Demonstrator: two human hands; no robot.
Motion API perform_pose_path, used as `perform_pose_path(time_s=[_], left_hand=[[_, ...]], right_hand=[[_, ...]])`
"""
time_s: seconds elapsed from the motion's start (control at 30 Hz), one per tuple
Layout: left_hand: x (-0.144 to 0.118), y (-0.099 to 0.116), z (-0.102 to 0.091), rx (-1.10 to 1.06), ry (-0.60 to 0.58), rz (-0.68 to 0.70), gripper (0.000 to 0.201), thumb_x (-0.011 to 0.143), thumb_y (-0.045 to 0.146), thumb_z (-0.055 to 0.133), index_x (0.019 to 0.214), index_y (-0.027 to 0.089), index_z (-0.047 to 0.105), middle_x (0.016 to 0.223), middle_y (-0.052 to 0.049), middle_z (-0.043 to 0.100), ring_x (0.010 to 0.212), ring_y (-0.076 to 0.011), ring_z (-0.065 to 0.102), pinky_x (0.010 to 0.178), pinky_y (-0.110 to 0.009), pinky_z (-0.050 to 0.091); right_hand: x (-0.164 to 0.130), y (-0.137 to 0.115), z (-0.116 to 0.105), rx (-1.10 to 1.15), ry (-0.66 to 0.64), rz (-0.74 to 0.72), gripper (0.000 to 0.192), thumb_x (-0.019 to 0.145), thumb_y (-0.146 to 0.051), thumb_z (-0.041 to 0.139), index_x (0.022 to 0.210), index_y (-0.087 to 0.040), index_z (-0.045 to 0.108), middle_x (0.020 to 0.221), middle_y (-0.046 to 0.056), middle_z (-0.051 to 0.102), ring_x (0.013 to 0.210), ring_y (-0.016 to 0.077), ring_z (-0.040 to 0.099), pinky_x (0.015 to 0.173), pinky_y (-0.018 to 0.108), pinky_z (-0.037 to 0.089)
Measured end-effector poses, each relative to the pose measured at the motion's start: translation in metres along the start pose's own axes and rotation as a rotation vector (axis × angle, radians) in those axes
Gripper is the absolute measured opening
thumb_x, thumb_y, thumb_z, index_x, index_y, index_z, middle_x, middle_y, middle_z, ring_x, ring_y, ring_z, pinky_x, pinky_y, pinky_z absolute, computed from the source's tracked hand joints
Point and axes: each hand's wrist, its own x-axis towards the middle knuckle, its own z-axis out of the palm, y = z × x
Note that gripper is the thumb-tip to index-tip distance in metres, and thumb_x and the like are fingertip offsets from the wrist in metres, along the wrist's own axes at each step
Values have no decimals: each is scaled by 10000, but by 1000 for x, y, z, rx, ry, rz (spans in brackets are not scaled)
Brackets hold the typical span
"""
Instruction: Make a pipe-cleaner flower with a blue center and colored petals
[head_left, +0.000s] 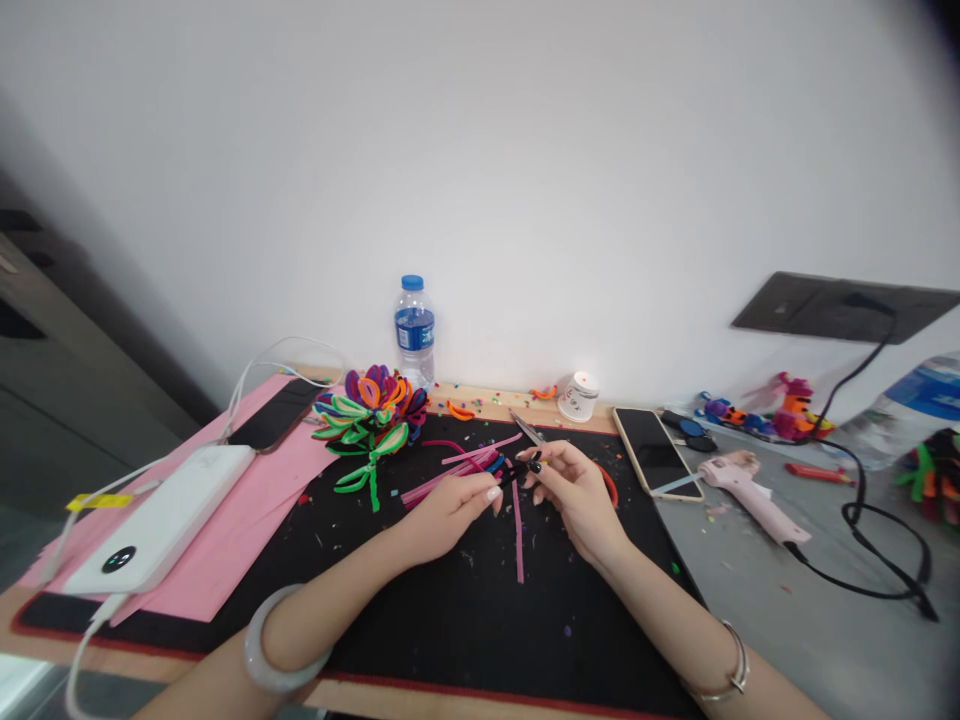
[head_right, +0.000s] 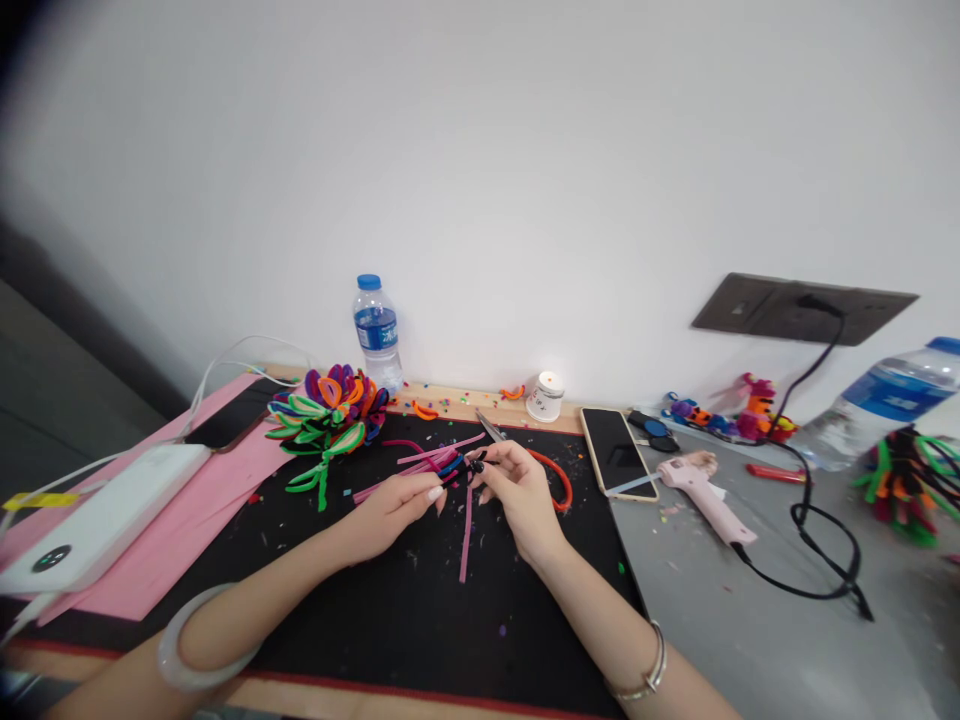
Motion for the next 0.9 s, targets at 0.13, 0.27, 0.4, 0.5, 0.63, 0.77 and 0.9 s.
perform_pose_path(time_s=[0.13,0.27,0.4,0.5,0.63,0.77,0.9], left_hand=[[0,-1,0,-59,-20,-22,316,891,312,281,711,155,488,616,43,376,583,-99,359,566,-207,274],[0,-1,1,-120,-15,-38,312,885,322,294,708,152,489,594,48,346,558,-94,327,543,-204,261],[0,-3,3,-164,20,-94,325,881,353,294,710,155,486,555,55,310,519,-92,295,503,-201,243],[0,-4,4,-202,47,-129,327,879,367,291,712,158,478,545,58,297,501,-88,284,479,-196,229],[1,-5,5,-248,64,-158,326,873,379,299,714,157,477,550,57,304,488,-82,281,456,-193,213],[1,-9,7,-316,69,-184,333,859,407,331,711,152,485,530,63,292,468,-75,268,436,-190,197],[2,-18,10,-525,29,-216,341,840,446,375,689,153,465,453,91,231,403,-57,192,403,-190,149]], right_hand=[[1,2,-1,-39,3,-21,144,711,-237,643,799,-179,545,878,27,609,636,113,573,490,204,438],[2,4,-3,-73,1,-17,125,719,-244,632,791,-182,551,591,-31,562,529,100,536,487,208,435],[2,5,-4,-110,-8,-8,145,703,-269,645,776,-175,563,571,-26,566,508,103,528,495,223,440],[2,5,-3,-142,-19,2,128,699,-262,648,733,-163,573,574,-17,575,509,99,530,493,218,436],[2,2,-2,-148,-19,10,132,667,-251,672,698,-160,580,573,-15,583,515,100,537,492,215,437],[1,0,0,-139,-21,18,138,641,-236,686,714,-158,599,591,-10,590,525,103,544,498,218,442],[-1,-2,0,-154,-53,26,143,653,-218,676,775,-164,625,598,-13,602,488,85,515,471,204,405]])
